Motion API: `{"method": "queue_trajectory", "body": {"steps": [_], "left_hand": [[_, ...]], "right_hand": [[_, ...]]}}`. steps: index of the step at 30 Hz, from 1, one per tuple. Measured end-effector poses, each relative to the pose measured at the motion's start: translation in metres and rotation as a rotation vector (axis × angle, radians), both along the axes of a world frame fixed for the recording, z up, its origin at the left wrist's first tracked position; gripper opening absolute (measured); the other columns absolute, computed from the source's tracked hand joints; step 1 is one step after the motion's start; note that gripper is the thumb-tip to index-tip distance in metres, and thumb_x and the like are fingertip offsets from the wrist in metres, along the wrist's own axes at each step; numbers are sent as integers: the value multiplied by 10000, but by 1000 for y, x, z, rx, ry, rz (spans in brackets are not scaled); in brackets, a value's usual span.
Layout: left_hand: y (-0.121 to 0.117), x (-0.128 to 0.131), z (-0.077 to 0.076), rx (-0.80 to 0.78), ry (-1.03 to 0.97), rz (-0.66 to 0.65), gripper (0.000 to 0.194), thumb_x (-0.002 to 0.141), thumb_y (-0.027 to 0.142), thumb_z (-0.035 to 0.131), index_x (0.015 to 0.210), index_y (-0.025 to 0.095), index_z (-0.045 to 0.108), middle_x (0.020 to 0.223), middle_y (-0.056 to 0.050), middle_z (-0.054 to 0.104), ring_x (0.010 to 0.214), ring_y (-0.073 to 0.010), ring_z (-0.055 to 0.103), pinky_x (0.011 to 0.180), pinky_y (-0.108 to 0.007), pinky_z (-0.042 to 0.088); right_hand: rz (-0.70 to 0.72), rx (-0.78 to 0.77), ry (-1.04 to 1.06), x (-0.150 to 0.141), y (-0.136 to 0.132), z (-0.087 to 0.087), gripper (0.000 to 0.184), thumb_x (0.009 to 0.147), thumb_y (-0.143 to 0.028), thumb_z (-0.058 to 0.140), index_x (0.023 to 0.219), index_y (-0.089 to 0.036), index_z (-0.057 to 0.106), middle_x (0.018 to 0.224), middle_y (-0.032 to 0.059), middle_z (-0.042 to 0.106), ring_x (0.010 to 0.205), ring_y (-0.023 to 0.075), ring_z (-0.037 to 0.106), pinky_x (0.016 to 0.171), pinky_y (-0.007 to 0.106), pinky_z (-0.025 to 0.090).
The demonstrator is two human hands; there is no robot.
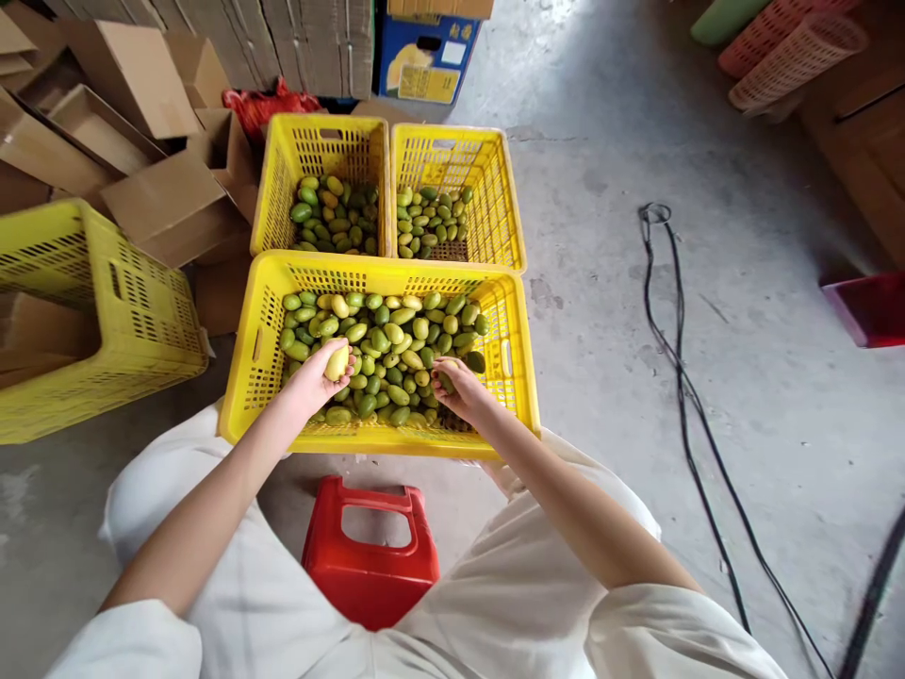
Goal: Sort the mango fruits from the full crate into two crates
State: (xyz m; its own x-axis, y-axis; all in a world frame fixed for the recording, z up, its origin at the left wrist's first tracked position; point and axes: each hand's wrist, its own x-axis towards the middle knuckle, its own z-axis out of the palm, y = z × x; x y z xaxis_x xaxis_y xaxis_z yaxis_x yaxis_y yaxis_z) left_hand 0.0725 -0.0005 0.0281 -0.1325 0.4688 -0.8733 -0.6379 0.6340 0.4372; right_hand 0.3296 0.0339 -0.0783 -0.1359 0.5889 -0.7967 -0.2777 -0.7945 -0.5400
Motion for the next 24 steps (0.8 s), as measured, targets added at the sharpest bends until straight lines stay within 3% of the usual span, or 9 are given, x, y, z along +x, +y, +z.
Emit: {"method": "queue_trajectory", "body": {"steps": [5,8,11,13,16,18,20,22,24], "left_hand": [[2,-1,7,42,-4,31,246,1121,188,658,880,143,684,718,-1,647,545,-71,587,498,-145,432],[2,-2,12,67,-27,45,242,1116,176,663,879,142,695,711,-5,654,541,-75,589,506,-156,434],[0,-3,11,89,-71,54,206,1061,167,740,860,147,703,714,-14,667,553,-84,596,521,-167,446],[-3,-3,8,121,-95,58,199,1035,169,769,849,149,701,729,-21,681,573,-90,609,532,-171,456],[-5,-3,3,152,-103,61,190,1035,167,761,856,150,702,749,-21,695,597,-92,626,550,-171,475],[-5,-4,1,141,-101,57,196,1046,166,753,857,150,701,744,-14,690,593,-88,623,548,-169,476],[-5,-4,1,117,-93,54,214,1058,171,745,850,151,697,733,-8,680,584,-86,618,537,-167,471],[-5,-4,1,117,-93,54,214,1058,177,749,852,153,694,735,-9,681,588,-88,624,538,-167,476],[-6,-3,1,136,-100,52,198,1049,175,752,862,158,692,739,-9,683,593,-91,628,540,-165,475]], "right_hand": [[-31,-230,-173,2,-24,-6,233,844,-206,737,970,-266,551,744,-20,614,621,165,625,498,214,497],[-89,-282,-247,0,-31,-4,291,796,-119,695,914,-279,483,749,-24,557,630,151,588,522,212,535],[-148,-252,-273,-10,-15,2,333,797,-58,653,923,-292,453,792,-13,552,667,148,595,570,218,588],[-172,-186,-256,-21,16,13,329,825,-29,619,939,-291,457,847,21,606,729,152,655,658,241,653],[-192,-17,-221,-38,86,39,242,911,-55,548,990,-279,502,954,65,692,863,158,748,810,281,709],[-175,176,-205,-47,135,57,202,995,-105,482,1105,-248,573,1036,79,738,955,154,780,911,316,716],[-135,387,-249,-53,168,69,305,1043,-124,383,1240,-225,593,1150,92,754,1075,127,799,997,315,691],[-83,504,-339,-57,173,67,396,1027,-96,342,1302,-247,584,1268,93,756,1161,101,795,1026,283,670],[-8,568,-440,-57,146,53,387,1009,-104,375,1279,-270,598,1272,76,761,1118,114,799,998,280,669]]}}
